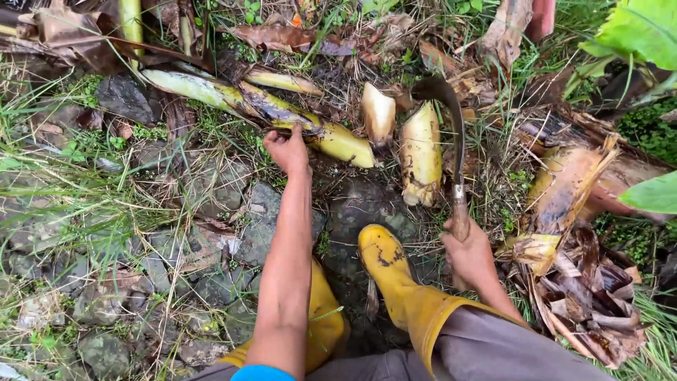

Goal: Using a sickle to chop a fallen banana trunk into smaller pieces in a field.

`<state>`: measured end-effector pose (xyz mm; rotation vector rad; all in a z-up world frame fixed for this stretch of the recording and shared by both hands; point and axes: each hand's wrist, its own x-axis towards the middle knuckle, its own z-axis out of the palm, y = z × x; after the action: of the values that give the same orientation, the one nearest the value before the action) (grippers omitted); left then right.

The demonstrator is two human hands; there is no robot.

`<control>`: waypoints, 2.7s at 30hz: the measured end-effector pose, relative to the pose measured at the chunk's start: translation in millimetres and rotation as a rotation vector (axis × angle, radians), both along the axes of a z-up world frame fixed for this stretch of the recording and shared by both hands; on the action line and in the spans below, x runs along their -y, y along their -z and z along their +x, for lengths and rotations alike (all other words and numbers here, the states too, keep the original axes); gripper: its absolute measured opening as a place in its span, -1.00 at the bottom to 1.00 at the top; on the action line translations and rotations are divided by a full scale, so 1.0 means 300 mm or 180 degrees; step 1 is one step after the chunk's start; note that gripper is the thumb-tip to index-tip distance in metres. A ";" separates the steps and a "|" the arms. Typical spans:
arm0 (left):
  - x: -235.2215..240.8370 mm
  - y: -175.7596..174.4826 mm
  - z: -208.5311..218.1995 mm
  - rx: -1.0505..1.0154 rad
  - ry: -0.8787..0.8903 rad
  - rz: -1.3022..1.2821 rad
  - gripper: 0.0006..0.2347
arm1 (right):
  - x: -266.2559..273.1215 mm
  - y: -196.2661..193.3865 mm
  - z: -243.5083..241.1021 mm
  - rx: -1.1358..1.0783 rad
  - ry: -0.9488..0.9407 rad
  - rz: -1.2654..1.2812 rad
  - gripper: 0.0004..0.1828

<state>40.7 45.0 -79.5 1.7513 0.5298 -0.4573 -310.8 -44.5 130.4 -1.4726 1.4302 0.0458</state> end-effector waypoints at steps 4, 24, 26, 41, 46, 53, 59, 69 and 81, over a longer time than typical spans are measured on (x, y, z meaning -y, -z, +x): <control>0.059 -0.142 -0.036 -0.0056 -0.0112 -0.0263 -0.35 | -0.032 0.006 0.052 0.0206 0.0255 0.0132 -0.78; 0.204 -0.521 -0.069 -0.0873 0.0018 -0.0993 -0.01 | -0.046 0.041 0.070 0.1023 0.0483 -0.0086 -0.75; 0.250 -0.640 -0.143 -0.0879 -0.0024 -0.1037 -0.03 | -0.044 0.059 0.054 0.1093 0.0491 -0.0270 -0.76; 0.136 -0.387 0.063 0.0099 -0.0762 -0.0817 -0.11 | -0.052 0.085 0.021 0.1136 0.0428 -0.0473 -0.74; 0.028 -0.284 0.305 0.0564 -0.1286 -0.0917 -0.16 | -0.053 0.074 0.030 0.0816 0.0400 -0.0301 -0.72; 0.022 -0.292 0.479 -0.0312 -0.1626 -0.0448 -0.43 | -0.032 0.102 0.017 0.0287 0.0257 -0.0233 -0.77; 0.071 -0.468 0.449 -0.0879 -0.1723 -0.0727 0.12 | -0.031 0.094 0.018 0.0330 0.0367 -0.0229 -0.77; 0.131 -0.333 0.453 -0.0802 -0.1489 -0.1085 -0.46 | -0.040 0.094 0.005 0.0166 0.0354 -0.0107 -0.74; 0.080 -0.150 0.357 0.0143 -0.1068 -0.3170 -0.51 | -0.073 0.146 -0.005 0.0203 -0.0106 -0.0241 -0.85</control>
<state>147.8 21.0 -34.4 0.7003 0.4367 -0.3467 -312.3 -22.6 86.5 -1.5463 1.3690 -0.0349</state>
